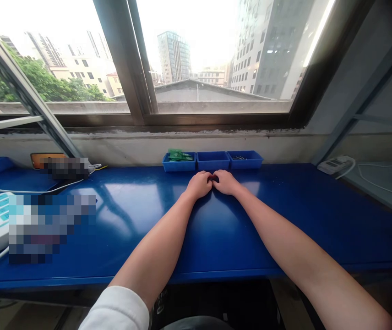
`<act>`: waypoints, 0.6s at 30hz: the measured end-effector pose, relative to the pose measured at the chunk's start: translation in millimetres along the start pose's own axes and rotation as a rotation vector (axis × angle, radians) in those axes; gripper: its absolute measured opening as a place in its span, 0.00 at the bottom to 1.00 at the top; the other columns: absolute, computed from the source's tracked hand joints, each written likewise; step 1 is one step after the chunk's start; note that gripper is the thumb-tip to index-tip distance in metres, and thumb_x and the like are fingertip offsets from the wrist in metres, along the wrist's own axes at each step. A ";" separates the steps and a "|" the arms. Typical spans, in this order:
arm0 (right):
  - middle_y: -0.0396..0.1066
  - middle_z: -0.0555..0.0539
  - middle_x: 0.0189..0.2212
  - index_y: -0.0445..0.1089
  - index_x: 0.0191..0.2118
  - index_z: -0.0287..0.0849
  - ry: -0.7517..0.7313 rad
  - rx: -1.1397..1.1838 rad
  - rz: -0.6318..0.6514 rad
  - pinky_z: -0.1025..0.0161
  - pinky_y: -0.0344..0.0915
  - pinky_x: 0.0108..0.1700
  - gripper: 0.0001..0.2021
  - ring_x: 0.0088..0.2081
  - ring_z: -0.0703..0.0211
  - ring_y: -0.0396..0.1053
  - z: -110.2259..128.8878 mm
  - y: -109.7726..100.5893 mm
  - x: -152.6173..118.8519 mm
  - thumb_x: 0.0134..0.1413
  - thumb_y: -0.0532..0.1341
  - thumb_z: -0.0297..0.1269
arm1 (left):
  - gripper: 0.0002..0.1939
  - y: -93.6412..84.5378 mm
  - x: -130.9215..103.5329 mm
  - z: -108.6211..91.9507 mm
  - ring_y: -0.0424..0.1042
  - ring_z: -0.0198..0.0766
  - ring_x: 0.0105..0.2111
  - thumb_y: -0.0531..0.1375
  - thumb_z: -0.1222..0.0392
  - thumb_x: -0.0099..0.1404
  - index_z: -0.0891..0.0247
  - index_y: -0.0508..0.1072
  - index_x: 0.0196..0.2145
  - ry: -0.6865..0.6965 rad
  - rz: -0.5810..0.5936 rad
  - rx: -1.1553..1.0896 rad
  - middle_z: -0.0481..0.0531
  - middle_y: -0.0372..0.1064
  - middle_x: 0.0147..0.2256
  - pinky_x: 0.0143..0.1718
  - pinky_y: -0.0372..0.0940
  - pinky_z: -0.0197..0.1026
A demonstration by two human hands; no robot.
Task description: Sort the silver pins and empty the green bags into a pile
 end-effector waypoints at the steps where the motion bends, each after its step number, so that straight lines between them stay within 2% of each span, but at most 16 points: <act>1: 0.70 0.42 0.39 0.68 0.38 0.41 0.000 0.005 0.003 0.60 0.60 0.46 0.09 0.44 0.52 0.66 -0.1 -0.2 -0.1 0.54 0.55 0.37 | 0.14 -1.4 0.5 0.7 0.68 0.41 0.43 0.52 0.64 0.60 0.61 0.74 0.40 -0.008 -0.012 0.012 0.55 0.70 0.41 0.45 0.64 0.39; 4: 0.70 0.43 0.39 0.68 0.38 0.41 0.005 0.019 0.012 0.60 0.60 0.46 0.09 0.44 0.52 0.66 -0.2 -0.8 -0.5 0.54 0.56 0.37 | 0.14 -11.0 3.0 7.1 0.66 0.43 0.46 0.53 0.63 0.60 0.61 0.73 0.42 -0.067 -0.081 0.049 0.55 0.69 0.43 0.48 0.62 0.41; 8: 0.69 0.43 0.40 0.68 0.40 0.41 0.006 0.043 0.005 0.60 0.61 0.46 0.10 0.45 0.52 0.65 -0.2 -2.5 -1.5 0.54 0.56 0.38 | 0.16 -30.3 6.2 24.5 0.64 0.44 0.51 0.52 0.63 0.60 0.62 0.72 0.44 -0.173 -0.233 0.070 0.57 0.67 0.47 0.53 0.59 0.43; 11: 0.69 0.42 0.41 0.68 0.41 0.41 0.004 0.053 0.006 0.59 0.61 0.47 0.11 0.45 0.51 0.65 -0.5 -2.9 -1.9 0.54 0.56 0.39 | 0.19 -38.3 6.6 39.5 0.57 0.47 0.57 0.53 0.62 0.59 0.64 0.70 0.49 -0.244 -0.310 0.107 0.59 0.62 0.54 0.58 0.53 0.46; 15: 0.69 0.42 0.42 0.69 0.42 0.41 0.010 0.075 0.027 0.58 0.61 0.48 0.12 0.46 0.51 0.65 -2.2 -2.1 -2.4 0.55 0.56 0.40 | 0.28 -33.8 5.4 56.1 0.44 0.50 0.64 0.54 0.62 0.57 0.63 0.62 0.57 -0.328 -0.197 0.144 0.59 0.51 0.62 0.62 0.41 0.54; 18: 0.69 0.42 0.43 0.69 0.43 0.41 0.004 0.085 0.033 0.58 0.61 0.49 0.13 0.47 0.51 0.65 -3.1 -2.2 -2.7 0.54 0.56 0.40 | 0.30 -33.2 3.2 59.5 0.43 0.50 0.64 0.54 0.61 0.58 0.60 0.58 0.59 -0.344 -0.136 0.171 0.58 0.50 0.62 0.62 0.38 0.58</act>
Point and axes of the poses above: each hand's wrist, its own x-axis towards the middle knuckle, its own y-axis out of the palm, z = x × y, the point moved 5 cm from there along x, towards the middle knuckle
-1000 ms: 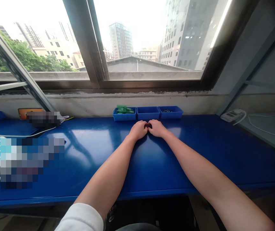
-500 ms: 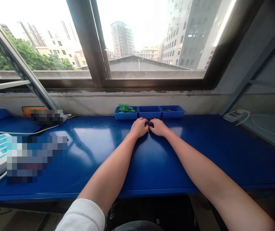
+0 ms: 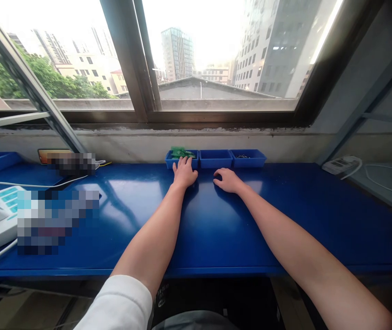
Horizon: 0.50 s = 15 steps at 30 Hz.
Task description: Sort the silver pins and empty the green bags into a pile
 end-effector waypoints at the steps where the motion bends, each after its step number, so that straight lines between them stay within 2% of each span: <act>1: 0.69 0.42 0.43 0.69 0.43 0.41 -0.003 0.001 0.000 0.58 0.61 0.49 0.13 0.47 0.51 0.65 -0.1 -0.1 0.0 0.54 0.57 0.41 | 0.29 -1.8 -0.7 -0.4 0.45 0.50 0.63 0.53 0.60 0.58 0.59 0.58 0.59 0.002 -0.007 0.017 0.59 0.52 0.61 0.62 0.39 0.57; 7: 0.69 0.42 0.43 0.69 0.43 0.41 -0.011 -0.005 -0.001 0.58 0.61 0.50 0.13 0.47 0.52 0.65 0.0 0.7 0.8 0.54 0.57 0.41 | 0.20 -15.2 -8.4 -10.2 0.55 0.55 0.55 0.54 0.60 0.57 0.62 0.69 0.48 -0.062 -0.089 0.136 0.64 0.60 0.51 0.53 0.53 0.56; 12: 0.70 0.42 0.42 0.69 0.42 0.41 -0.016 -0.010 -0.020 0.59 0.61 0.49 0.13 0.46 0.52 0.65 -0.8 1.5 1.3 0.53 0.57 0.40 | 0.17 -23.1 -16.7 -21.5 0.55 0.61 0.52 0.55 0.60 0.56 0.71 0.72 0.42 -0.128 -0.151 0.167 0.70 0.61 0.46 0.51 0.52 0.58; 15: 0.70 0.43 0.42 0.69 0.42 0.41 -0.017 -0.011 -0.022 0.59 0.61 0.49 0.13 0.46 0.52 0.66 -1.9 1.8 1.5 0.53 0.57 0.40 | 0.17 -27.8 -20.0 -28.8 0.59 0.61 0.50 0.56 0.59 0.55 0.72 0.74 0.39 -0.145 -0.124 0.226 0.71 0.64 0.45 0.50 0.54 0.58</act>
Point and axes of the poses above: each hand's wrist, its own x-axis towards the middle knuckle, its own y-axis out of the palm, z = x × y, the point moved 5 cm from there along x, towards the middle knuckle
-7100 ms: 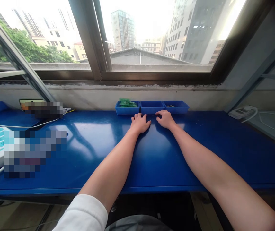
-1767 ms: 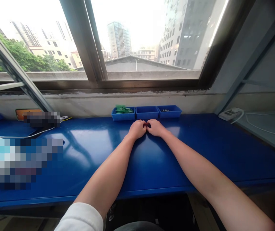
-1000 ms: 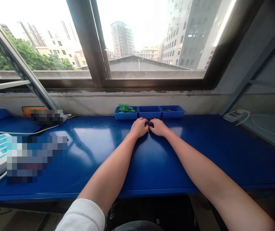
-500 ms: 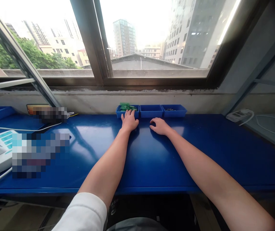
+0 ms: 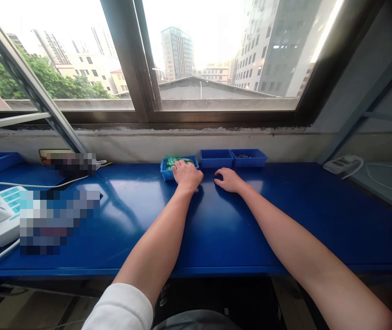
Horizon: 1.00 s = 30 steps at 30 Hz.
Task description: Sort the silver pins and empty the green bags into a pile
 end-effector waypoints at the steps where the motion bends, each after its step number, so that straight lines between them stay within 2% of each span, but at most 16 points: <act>1: 0.70 0.42 0.42 0.70 0.42 0.41 0.000 0.001 0.003 0.59 0.61 0.49 0.13 0.46 0.52 0.66 -0.2 0.0 0.0 0.52 0.57 0.40 | 0.16 -2.5 -1.0 -2.4 0.60 0.61 0.49 0.56 0.58 0.55 0.72 0.75 0.38 0.009 0.026 0.021 0.71 0.65 0.44 0.49 0.55 0.57; 3: 0.70 0.42 0.42 0.70 0.42 0.41 -0.003 0.006 0.009 0.58 0.61 0.50 0.14 0.46 0.52 0.66 -0.2 -0.4 -0.1 0.51 0.58 0.41 | 0.15 -8.4 -3.2 -7.6 0.63 0.59 0.47 0.57 0.58 0.55 0.70 0.75 0.36 0.031 0.112 0.049 0.69 0.68 0.43 0.48 0.57 0.56; 5: 0.70 0.42 0.42 0.70 0.42 0.40 -0.008 0.023 0.014 0.58 0.61 0.51 0.14 0.47 0.52 0.66 -0.2 -1.8 -0.4 0.50 0.59 0.40 | 0.14 -14.9 -7.2 -13.3 0.66 0.59 0.46 0.58 0.58 0.55 0.68 0.76 0.36 0.047 0.254 0.055 0.69 0.70 0.42 0.45 0.60 0.55; 9: 0.70 0.43 0.46 0.71 0.44 0.39 0.014 0.125 0.052 0.62 0.60 0.52 0.16 0.48 0.54 0.66 -5.8 -5.8 -1.0 0.46 0.56 0.29 | 0.11 -32.1 -23.4 -32.0 0.71 0.56 0.42 0.59 0.63 0.55 0.67 0.75 0.37 0.159 0.534 0.031 0.67 0.72 0.39 0.40 0.64 0.51; 12: 0.72 0.45 0.45 0.73 0.41 0.40 0.076 0.244 0.086 0.64 0.61 0.51 0.20 0.48 0.55 0.67 -17.8 -9.6 -1.4 0.41 0.53 0.24 | 0.10 -42.0 -41.2 -53.8 0.72 0.52 0.40 0.59 0.68 0.55 0.65 0.75 0.36 0.388 0.646 0.069 0.63 0.74 0.38 0.39 0.66 0.47; 14: 0.74 0.47 0.41 0.74 0.39 0.40 0.150 0.350 0.089 0.65 0.63 0.47 0.22 0.44 0.55 0.68 -27.9 -13.1 -1.9 0.37 0.52 0.23 | 0.11 -44.2 -52.4 -66.6 0.73 0.50 0.38 0.58 0.71 0.54 0.65 0.75 0.35 0.508 0.638 0.089 0.62 0.74 0.37 0.38 0.67 0.46; 18: 0.75 0.49 0.28 0.76 0.34 0.39 0.296 0.649 0.061 0.65 0.64 0.34 0.21 0.31 0.58 0.69 -40.7 -24.4 -4.2 0.31 0.51 0.25 | 0.11 -45.4 -66.8 -83.1 0.73 0.50 0.36 0.55 0.71 0.57 0.68 0.75 0.34 0.673 0.473 0.012 0.64 0.72 0.36 0.34 0.66 0.44; 20: 0.74 0.49 0.26 0.75 0.31 0.39 0.334 0.757 0.047 0.66 0.62 0.31 0.17 0.29 0.59 0.67 -40.8 -33.1 -6.5 0.33 0.53 0.27 | 0.10 -48.9 -67.4 -83.0 0.72 0.48 0.39 0.54 0.65 0.61 0.64 0.75 0.37 0.752 0.402 -0.065 0.61 0.71 0.39 0.37 0.66 0.43; 22: 0.73 0.47 0.27 0.75 0.32 0.40 0.386 0.767 0.034 0.66 0.59 0.26 0.13 0.27 0.60 0.66 -39.7 -42.1 -11.1 0.39 0.55 0.32 | 0.12 -58.5 -58.1 -74.2 0.71 0.44 0.40 0.55 0.56 0.62 0.58 0.74 0.40 0.778 0.306 -0.205 0.55 0.71 0.42 0.40 0.65 0.41; 23: 0.73 0.47 0.27 0.74 0.32 0.39 0.396 0.742 0.013 0.66 0.57 0.24 0.12 0.25 0.61 0.64 -38.2 -46.8 -13.8 0.42 0.56 0.36 | 0.12 -64.8 -47.3 -63.7 0.71 0.43 0.39 0.54 0.54 0.63 0.58 0.74 0.39 0.703 0.222 -0.266 0.54 0.71 0.41 0.39 0.65 0.41; 25: 0.72 0.46 0.24 0.74 0.33 0.39 0.395 0.692 -0.014 0.65 0.56 0.24 0.15 0.22 0.62 0.62 -33.1 -52.0 -19.7 0.46 0.57 0.44 | 0.14 -73.2 -21.1 -32.7 0.71 0.44 0.37 0.52 0.52 0.63 0.61 0.73 0.38 0.452 0.070 -0.273 0.56 0.72 0.38 0.38 0.64 0.42; 27: 0.71 0.47 0.23 0.74 0.33 0.38 0.399 0.625 -0.023 0.65 0.58 0.26 0.17 0.22 0.63 0.62 -27.4 -50.6 -25.4 0.47 0.57 0.48 | 0.16 -71.2 2.1 3.7 0.71 0.49 0.37 0.53 0.50 0.61 0.64 0.72 0.38 0.184 0.036 -0.209 0.60 0.72 0.36 0.35 0.63 0.44; 28: 0.72 0.47 0.24 0.74 0.32 0.38 0.416 0.581 -0.035 0.65 0.58 0.27 0.17 0.23 0.62 0.63 -25.6 -48.3 -27.9 0.47 0.58 0.48 | 0.18 -65.2 10.5 21.9 0.71 0.51 0.37 0.55 0.47 0.59 0.65 0.72 0.36 0.060 0.086 -0.183 0.61 0.72 0.35 0.33 0.63 0.45; 29: 0.72 0.47 0.24 0.74 0.32 0.38 0.431 0.535 -0.062 0.65 0.59 0.28 0.16 0.24 0.61 0.65 -24.2 -45.8 -29.8 0.46 0.59 0.47 | 0.20 -55.3 15.6 38.2 0.71 0.52 0.35 0.55 0.44 0.57 0.66 0.72 0.32 -0.043 0.194 -0.181 0.63 0.72 0.33 0.31 0.62 0.45; 30: 0.72 0.47 0.24 0.74 0.31 0.39 0.421 0.492 -0.073 0.65 0.59 0.30 0.14 0.27 0.60 0.66 -21.9 -42.5 -30.5 0.45 0.59 0.45 | 0.23 -42.1 16.7 50.9 0.72 0.51 0.31 0.55 0.40 0.56 0.66 0.72 0.28 -0.109 0.358 -0.227 0.63 0.72 0.31 0.27 0.61 0.44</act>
Point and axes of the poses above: each hand's wrist, its own x-axis towards the middle knuckle, its own y-axis out of the palm, z = x × y, the point moved 5 cm from there along x, towards the middle knuckle
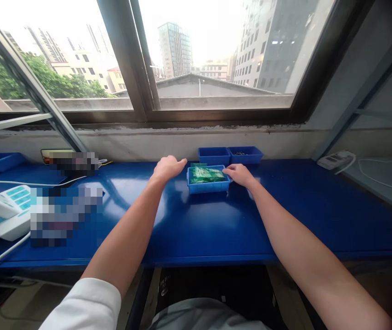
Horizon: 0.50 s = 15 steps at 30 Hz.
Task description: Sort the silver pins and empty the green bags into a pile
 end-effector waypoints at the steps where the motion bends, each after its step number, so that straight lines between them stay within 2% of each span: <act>1: 0.73 0.47 0.25 0.74 0.29 0.39 -0.032 -0.032 -0.019 0.65 0.59 0.32 0.13 0.29 0.59 0.67 0.6 3.6 -0.7 0.46 0.59 0.43 | 0.26 10.1 3.1 12.2 0.71 0.48 0.27 0.54 0.37 0.55 0.66 0.71 0.25 -0.056 0.149 -0.091 0.62 0.71 0.28 0.24 0.59 0.43; 3: 0.73 0.47 0.26 0.73 0.27 0.39 -0.067 -0.036 -0.056 0.65 0.59 0.33 0.12 0.32 0.57 0.68 0.2 9.3 -0.2 0.46 0.57 0.42 | 0.27 28.1 2.5 25.2 0.68 0.41 0.21 0.54 0.35 0.54 0.65 0.69 0.23 -0.074 0.347 -0.319 0.57 0.70 0.26 0.18 0.53 0.39; 5: 0.74 0.48 0.28 0.73 0.27 0.40 -0.060 0.034 -0.103 0.65 0.59 0.33 0.11 0.33 0.57 0.68 -2.3 11.7 1.5 0.45 0.58 0.41 | 0.22 43.1 -3.2 25.2 0.67 0.37 0.20 0.57 0.39 0.54 0.64 0.68 0.23 -0.003 0.499 -0.539 0.53 0.68 0.23 0.16 0.49 0.36; 7: 0.74 0.48 0.29 0.73 0.29 0.39 -0.028 0.133 -0.145 0.65 0.60 0.33 0.10 0.33 0.57 0.68 -5.4 11.8 2.7 0.42 0.60 0.40 | 0.18 52.6 -8.9 21.0 0.67 0.35 0.20 0.61 0.44 0.52 0.63 0.66 0.24 0.061 0.581 -0.687 0.51 0.66 0.23 0.15 0.47 0.34; 11: 0.70 0.49 0.23 0.72 0.29 0.38 0.053 0.353 -0.124 0.65 0.60 0.26 0.10 0.25 0.61 0.66 -8.3 12.6 0.9 0.38 0.62 0.38 | 0.16 61.3 -11.3 14.2 0.68 0.34 0.22 0.65 0.50 0.50 0.63 0.66 0.27 0.107 0.596 -0.816 0.49 0.65 0.23 0.15 0.50 0.33; 15: 0.68 0.50 0.21 0.69 0.32 0.38 0.069 0.538 -0.109 0.65 0.58 0.20 0.12 0.20 0.64 0.61 -8.9 11.5 -0.5 0.39 0.63 0.39 | 0.18 61.7 -8.1 9.0 0.65 0.31 0.22 0.66 0.50 0.50 0.65 0.66 0.29 0.149 0.509 -0.894 0.48 0.63 0.23 0.17 0.53 0.32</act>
Point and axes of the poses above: each hand's wrist, its own x-axis towards the middle knuckle, its own y-axis out of the palm, z = x × y, the point moved 5 cm from there along x, towards the middle knuckle
